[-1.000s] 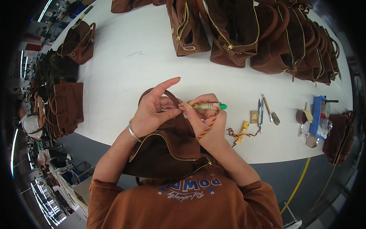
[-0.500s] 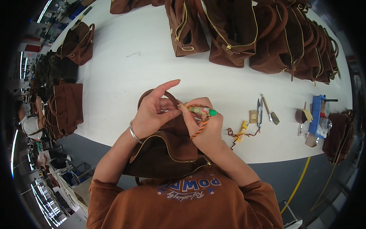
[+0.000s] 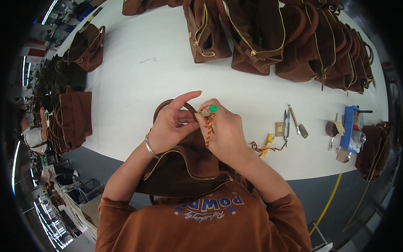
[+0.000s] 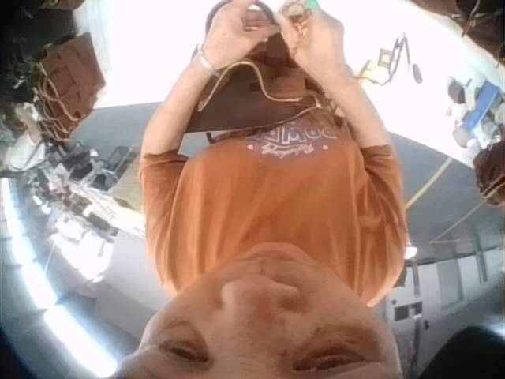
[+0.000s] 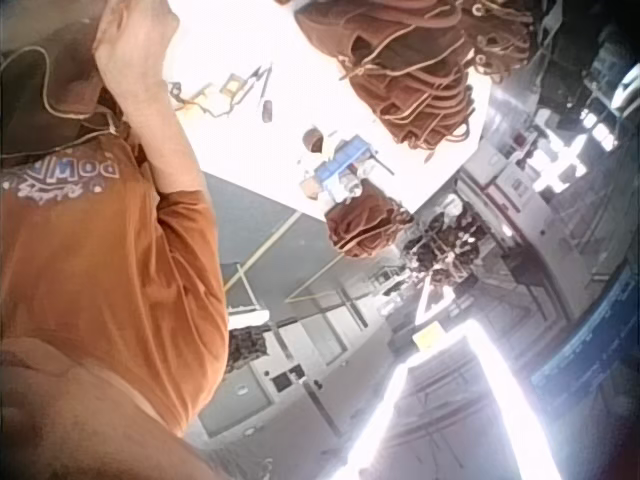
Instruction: The person trims threads and marks handles on brown handbags using scissors and a marker. They inspect the zippers and interior of each bag, handling them one at a time on a factory table.
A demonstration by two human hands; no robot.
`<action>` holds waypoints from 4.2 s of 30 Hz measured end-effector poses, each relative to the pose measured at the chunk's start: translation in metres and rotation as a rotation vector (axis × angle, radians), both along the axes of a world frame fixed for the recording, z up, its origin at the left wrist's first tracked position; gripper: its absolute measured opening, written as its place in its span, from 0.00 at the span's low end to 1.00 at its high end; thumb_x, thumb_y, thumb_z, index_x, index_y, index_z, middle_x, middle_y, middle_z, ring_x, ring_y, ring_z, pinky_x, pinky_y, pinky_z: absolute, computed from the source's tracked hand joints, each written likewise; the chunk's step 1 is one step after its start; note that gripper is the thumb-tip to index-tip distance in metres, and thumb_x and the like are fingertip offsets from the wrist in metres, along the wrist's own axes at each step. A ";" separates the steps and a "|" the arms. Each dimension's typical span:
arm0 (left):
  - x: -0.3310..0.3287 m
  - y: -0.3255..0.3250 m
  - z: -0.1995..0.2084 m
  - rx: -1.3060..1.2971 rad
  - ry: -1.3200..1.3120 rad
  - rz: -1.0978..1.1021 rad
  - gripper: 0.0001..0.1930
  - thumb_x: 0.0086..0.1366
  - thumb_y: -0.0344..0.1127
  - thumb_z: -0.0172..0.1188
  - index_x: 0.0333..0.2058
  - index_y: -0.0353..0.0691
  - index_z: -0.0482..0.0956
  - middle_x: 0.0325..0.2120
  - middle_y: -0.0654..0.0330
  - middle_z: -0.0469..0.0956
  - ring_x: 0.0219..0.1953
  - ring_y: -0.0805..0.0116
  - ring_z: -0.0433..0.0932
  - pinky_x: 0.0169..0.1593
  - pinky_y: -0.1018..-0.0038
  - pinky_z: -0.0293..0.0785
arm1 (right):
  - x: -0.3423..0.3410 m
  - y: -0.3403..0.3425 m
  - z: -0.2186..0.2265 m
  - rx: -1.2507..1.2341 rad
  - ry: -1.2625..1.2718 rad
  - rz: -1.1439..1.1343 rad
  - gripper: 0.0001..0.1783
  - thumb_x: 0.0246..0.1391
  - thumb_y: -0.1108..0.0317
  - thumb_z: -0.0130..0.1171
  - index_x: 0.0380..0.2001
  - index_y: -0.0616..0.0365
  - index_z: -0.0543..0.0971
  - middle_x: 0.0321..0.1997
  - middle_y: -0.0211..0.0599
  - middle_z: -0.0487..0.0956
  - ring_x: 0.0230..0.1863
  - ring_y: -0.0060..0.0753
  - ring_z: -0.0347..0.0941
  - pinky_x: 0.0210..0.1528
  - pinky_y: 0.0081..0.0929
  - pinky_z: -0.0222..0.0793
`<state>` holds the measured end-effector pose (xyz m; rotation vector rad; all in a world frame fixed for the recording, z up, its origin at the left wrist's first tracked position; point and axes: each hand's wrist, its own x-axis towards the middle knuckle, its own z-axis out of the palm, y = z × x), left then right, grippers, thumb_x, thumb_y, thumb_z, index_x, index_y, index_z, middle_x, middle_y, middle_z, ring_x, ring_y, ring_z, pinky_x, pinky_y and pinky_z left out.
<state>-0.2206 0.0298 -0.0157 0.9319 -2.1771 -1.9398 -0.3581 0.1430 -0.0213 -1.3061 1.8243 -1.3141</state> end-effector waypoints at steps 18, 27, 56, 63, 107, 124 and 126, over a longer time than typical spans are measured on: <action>0.000 -0.002 -0.010 -0.028 -0.038 -0.020 0.35 0.61 0.20 0.60 0.64 0.35 0.55 0.39 0.57 0.81 0.46 0.70 0.81 0.49 0.75 0.77 | -0.031 -0.037 0.008 0.125 0.235 0.338 0.14 0.51 0.78 0.54 0.42 0.70 0.68 0.27 0.58 0.77 0.33 0.61 0.76 0.35 0.48 0.70; 0.001 -0.002 -0.005 0.068 0.024 -0.010 0.36 0.61 0.19 0.59 0.66 0.36 0.53 0.33 0.59 0.82 0.43 0.73 0.81 0.51 0.75 0.75 | -0.036 -0.026 -0.002 0.139 -0.438 0.228 0.10 0.58 0.72 0.56 0.40 0.66 0.70 0.25 0.42 0.78 0.29 0.32 0.78 0.35 0.31 0.73; -0.001 -0.002 0.001 0.017 -0.022 0.004 0.32 0.65 0.24 0.58 0.65 0.38 0.57 0.33 0.60 0.82 0.36 0.76 0.80 0.40 0.81 0.76 | -0.027 -0.021 -0.004 -0.043 -0.217 0.080 0.14 0.56 0.71 0.58 0.40 0.69 0.70 0.26 0.55 0.78 0.29 0.56 0.77 0.34 0.39 0.72; -0.003 0.002 -0.001 0.018 -0.006 0.051 0.28 0.68 0.24 0.53 0.65 0.38 0.58 0.36 0.56 0.82 0.40 0.70 0.83 0.40 0.77 0.80 | -0.068 0.028 -0.071 0.427 0.111 -0.168 0.13 0.54 0.72 0.57 0.41 0.66 0.71 0.32 0.48 0.81 0.31 0.53 0.78 0.40 0.40 0.75; 0.117 -0.015 0.012 0.394 0.121 0.065 0.17 0.65 0.31 0.61 0.53 0.39 0.75 0.54 0.53 0.74 0.53 0.70 0.74 0.56 0.73 0.72 | -0.008 0.003 -0.030 0.428 -0.633 0.534 0.15 0.60 0.62 0.61 0.43 0.63 0.79 0.35 0.30 0.80 0.36 0.18 0.73 0.42 0.19 0.72; 0.122 0.077 0.036 -0.881 -0.067 -0.370 0.21 0.59 0.29 0.60 0.53 0.40 0.78 0.47 0.58 0.81 0.52 0.66 0.79 0.61 0.63 0.71 | -0.019 -0.033 -0.060 0.314 -0.684 0.078 0.18 0.64 0.57 0.56 0.27 0.61 0.80 0.25 0.21 0.77 0.26 0.09 0.68 0.28 0.14 0.65; 0.122 0.086 0.024 -0.821 -0.058 -0.303 0.18 0.60 0.31 0.61 0.51 0.39 0.79 0.47 0.56 0.81 0.51 0.64 0.79 0.60 0.64 0.72 | -0.018 -0.032 -0.060 0.299 -0.712 0.100 0.17 0.64 0.57 0.57 0.27 0.60 0.80 0.25 0.21 0.77 0.26 0.09 0.68 0.28 0.15 0.65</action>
